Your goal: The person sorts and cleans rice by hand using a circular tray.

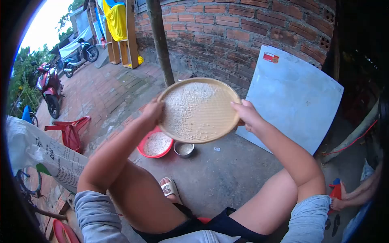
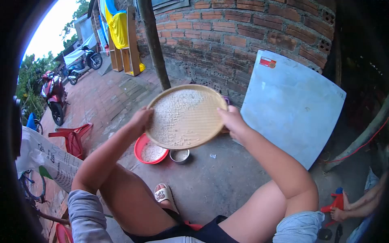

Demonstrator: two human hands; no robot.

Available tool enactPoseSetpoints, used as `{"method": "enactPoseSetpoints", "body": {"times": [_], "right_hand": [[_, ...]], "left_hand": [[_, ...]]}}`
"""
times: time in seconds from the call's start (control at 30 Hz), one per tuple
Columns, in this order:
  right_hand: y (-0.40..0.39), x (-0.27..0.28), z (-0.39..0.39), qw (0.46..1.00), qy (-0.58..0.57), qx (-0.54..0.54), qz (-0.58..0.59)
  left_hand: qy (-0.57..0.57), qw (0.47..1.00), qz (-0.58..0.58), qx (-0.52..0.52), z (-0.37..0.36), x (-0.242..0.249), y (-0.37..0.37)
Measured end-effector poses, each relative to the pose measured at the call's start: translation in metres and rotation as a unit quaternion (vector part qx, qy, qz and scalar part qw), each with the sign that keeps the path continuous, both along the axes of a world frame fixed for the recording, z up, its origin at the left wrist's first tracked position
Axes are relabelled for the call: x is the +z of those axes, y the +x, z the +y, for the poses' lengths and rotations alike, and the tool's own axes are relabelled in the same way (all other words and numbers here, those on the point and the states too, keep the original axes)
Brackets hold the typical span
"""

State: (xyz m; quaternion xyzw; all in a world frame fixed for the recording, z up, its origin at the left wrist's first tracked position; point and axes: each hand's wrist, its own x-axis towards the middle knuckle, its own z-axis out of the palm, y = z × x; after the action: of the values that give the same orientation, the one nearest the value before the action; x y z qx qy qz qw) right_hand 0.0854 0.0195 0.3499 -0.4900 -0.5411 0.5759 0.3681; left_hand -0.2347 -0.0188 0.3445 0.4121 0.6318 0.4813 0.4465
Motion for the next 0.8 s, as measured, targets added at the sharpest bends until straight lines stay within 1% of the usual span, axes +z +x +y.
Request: {"method": "enactPoseSetpoints", "body": {"times": [0.03, 0.07, 0.1, 0.17, 0.2, 0.23, 0.3, 0.33, 0.4, 0.43, 0.5, 0.53, 0.57, 0.6, 0.63, 0.7, 0.73, 0.8], "right_hand": [[0.003, -0.015, 0.012, 0.997, 0.007, -0.05, 0.06], [0.015, -0.03, 0.036, 0.997, -0.032, -0.038, 0.06], [0.021, -0.034, 0.044, 0.996, -0.036, -0.037, 0.067], [0.03, -0.042, 0.051, 0.984, -0.109, -0.086, 0.116], [0.027, -0.046, 0.052, 0.99, -0.062, -0.085, 0.089], [0.018, -0.041, 0.041, 0.991, -0.063, -0.086, 0.082], [-0.002, -0.02, 0.007, 0.997, -0.019, -0.068, 0.028], [-0.003, -0.013, -0.003, 0.997, -0.018, -0.07, 0.027], [-0.006, -0.007, -0.017, 0.993, -0.069, -0.088, 0.046], [0.005, -0.016, -0.006, 0.989, -0.063, -0.123, 0.048], [0.047, -0.052, 0.05, 0.991, -0.067, -0.082, 0.078], [0.048, -0.052, 0.048, 0.991, -0.066, -0.084, 0.077], [0.05, -0.05, 0.043, 0.98, -0.105, -0.117, 0.125], [0.054, -0.048, 0.037, 0.963, -0.142, -0.15, 0.171], [0.049, -0.039, 0.023, 0.964, -0.139, -0.155, 0.166], [0.019, -0.017, -0.017, 0.975, -0.119, -0.158, 0.104], [0.014, -0.012, -0.029, 0.974, -0.118, -0.164, 0.108], [0.006, -0.005, -0.041, 0.979, -0.108, -0.163, 0.052]], "left_hand": [[-0.001, 0.999, 0.045, 0.023, 0.0, -0.007, 0.012], [-0.037, 0.998, 0.051, 0.026, -0.005, -0.002, 0.03], [-0.034, 0.999, 0.021, 0.028, -0.011, 0.003, 0.053], [-0.001, 1.0, 0.028, 0.003, -0.015, 0.006, 0.072], [-0.016, 1.0, 0.018, 0.003, -0.004, -0.003, 0.06], [-0.04, 0.999, 0.021, -0.013, 0.001, -0.003, 0.047], [-0.08, 0.992, -0.052, -0.087, 0.027, -0.031, -0.004], [-0.079, 0.991, -0.053, -0.09, 0.025, -0.024, 0.002], [-0.117, 0.993, -0.022, -0.023, 0.016, -0.01, 0.01], [-0.088, 0.996, -0.006, -0.028, 0.014, -0.009, 0.024], [-0.059, 0.997, 0.041, -0.019, -0.001, 0.002, 0.074], [-0.05, 0.999, 0.001, -0.011, -0.007, 0.0, 0.092], [-0.042, 0.998, -0.04, -0.005, -0.011, -0.003, 0.102], [-0.048, 0.999, -0.001, -0.008, 0.004, -0.018, 0.087], [-0.059, 0.997, -0.027, -0.029, 0.006, -0.013, 0.074], [-0.113, 0.977, -0.143, -0.113, 0.037, -0.032, 0.024], [-0.113, 0.977, -0.139, -0.119, 0.039, -0.033, 0.02], [-0.114, 0.986, -0.094, -0.073, 0.038, -0.034, 0.015]]}}
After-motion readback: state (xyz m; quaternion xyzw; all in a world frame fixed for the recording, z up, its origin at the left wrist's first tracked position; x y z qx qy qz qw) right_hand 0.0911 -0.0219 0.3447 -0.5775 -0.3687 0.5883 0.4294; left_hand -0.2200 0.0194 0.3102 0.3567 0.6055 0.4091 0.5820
